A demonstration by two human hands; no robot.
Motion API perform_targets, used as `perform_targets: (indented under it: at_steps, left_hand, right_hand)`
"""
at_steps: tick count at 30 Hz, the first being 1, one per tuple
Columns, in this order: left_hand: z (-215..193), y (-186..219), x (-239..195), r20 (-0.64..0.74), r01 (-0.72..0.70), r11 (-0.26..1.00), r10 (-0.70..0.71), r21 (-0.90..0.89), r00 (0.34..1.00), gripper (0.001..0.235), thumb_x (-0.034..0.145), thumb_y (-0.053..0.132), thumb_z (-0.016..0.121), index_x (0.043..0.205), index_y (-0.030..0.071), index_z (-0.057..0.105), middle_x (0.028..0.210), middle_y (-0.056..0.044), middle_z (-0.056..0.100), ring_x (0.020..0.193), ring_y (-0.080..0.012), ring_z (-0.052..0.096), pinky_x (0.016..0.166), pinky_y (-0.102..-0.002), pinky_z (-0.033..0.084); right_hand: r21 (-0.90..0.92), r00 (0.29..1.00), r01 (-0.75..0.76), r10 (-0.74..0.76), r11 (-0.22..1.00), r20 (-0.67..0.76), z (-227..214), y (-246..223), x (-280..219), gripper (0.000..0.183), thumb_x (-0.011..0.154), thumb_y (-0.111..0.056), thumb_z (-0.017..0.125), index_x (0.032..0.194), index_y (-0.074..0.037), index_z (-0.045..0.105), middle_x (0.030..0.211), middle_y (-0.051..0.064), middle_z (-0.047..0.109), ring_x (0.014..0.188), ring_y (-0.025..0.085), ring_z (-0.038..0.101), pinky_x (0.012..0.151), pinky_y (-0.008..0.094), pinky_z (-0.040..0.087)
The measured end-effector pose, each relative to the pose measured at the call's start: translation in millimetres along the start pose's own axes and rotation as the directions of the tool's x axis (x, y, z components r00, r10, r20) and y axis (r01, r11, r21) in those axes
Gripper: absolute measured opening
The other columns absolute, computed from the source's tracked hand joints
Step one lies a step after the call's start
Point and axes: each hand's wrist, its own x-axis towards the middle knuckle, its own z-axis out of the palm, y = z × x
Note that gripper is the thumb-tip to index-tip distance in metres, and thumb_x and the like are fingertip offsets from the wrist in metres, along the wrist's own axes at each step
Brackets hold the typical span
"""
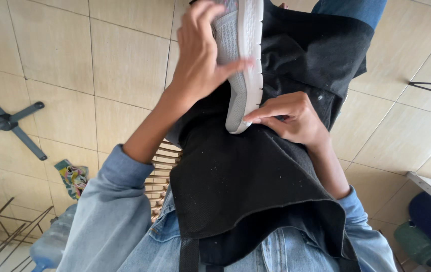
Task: The person cleans a white sneaker by hand using a small cloth and a liquid from a bottle. They wipe the sole and upper parts of the shoe, periodically re-wetting the cloth and continuing to scrub different areas.
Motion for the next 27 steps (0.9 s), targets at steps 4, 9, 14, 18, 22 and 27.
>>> perform_targets:
  at_steps: [4,9,14,18,22,27]
  left_hand:
    - [-9,-11,-21,0.395,-0.445,0.805,0.584,-0.391,0.709,0.139,0.079,0.104,0.071,0.182,0.025,0.022,0.192,-0.016,0.006,0.181,-0.042,0.003,0.143,-0.078,0.007]
    - [9,0,-6,0.494,-0.626,0.703,0.698,-0.338,0.518,0.169,0.05,0.118,0.084,0.18,0.026,0.027,0.19,-0.019,0.015,0.178,-0.044,0.011,0.135,-0.077,-0.008]
    - [8,38,32,-0.094,-0.651,0.563,0.716,-0.509,0.692,0.127,0.066,0.111,0.042,0.128,0.002,0.067,0.128,-0.016,0.069,0.13,-0.0419,0.07,0.124,-0.067,0.034]
    - [-23,101,47,-0.338,-0.591,0.485,0.513,-0.644,0.789,0.108,0.095,0.088,-0.003,0.085,0.003,0.063,0.072,-0.007,0.064,0.06,-0.0243,0.056,0.069,-0.041,0.04]
    - [-20,116,46,-0.089,-0.318,0.633,0.367,-0.706,0.926,0.111,0.1,0.093,-0.01,0.081,0.01,0.062,0.068,0.003,0.06,0.06,-0.017,0.051,0.064,-0.036,0.04]
    - [-17,124,49,0.029,-0.201,0.721,0.293,-0.663,0.956,0.112,0.101,0.092,-0.012,0.078,0.013,0.062,0.067,0.004,0.061,0.06,-0.0174,0.054,0.064,-0.038,0.041]
  right_hand:
    - [0.003,0.997,-0.037,0.037,0.999,-0.063,8,9,-4,0.013,0.108,-0.014,0.076,0.116,-0.008,0.085,0.101,0.008,0.086,0.081,0.015,0.081,0.07,0.025,0.058]
    - [0.163,0.981,-0.113,0.136,0.98,-0.137,21,37,-1,0.016,0.106,-0.022,0.079,0.113,-0.009,0.085,0.101,0.008,0.086,0.086,0.015,0.08,0.078,0.024,0.061]
    - [0.397,0.926,0.03,0.124,0.917,-0.355,6,35,13,0.017,0.107,-0.012,0.078,0.118,0.001,0.078,0.092,0.017,0.076,0.074,0.018,0.073,0.069,0.025,0.065]
    - [0.273,0.92,0.054,0.059,0.96,-0.388,-25,-40,34,0.015,0.11,-0.009,0.074,0.119,0.002,0.077,0.079,0.016,0.075,0.06,0.016,0.069,0.054,0.021,0.053]
    - [0.01,0.918,0.041,-0.034,0.999,-0.395,-53,-63,34,0.011,0.11,-0.007,0.074,0.115,0.001,0.079,0.079,0.014,0.075,0.058,0.013,0.063,0.054,0.02,0.042]
    - [-0.008,0.932,0.091,-0.088,0.996,-0.351,-64,-65,30,0.008,0.11,-0.008,0.073,0.114,-0.005,0.079,0.076,0.009,0.075,0.05,0.009,0.057,0.049,0.02,0.04]
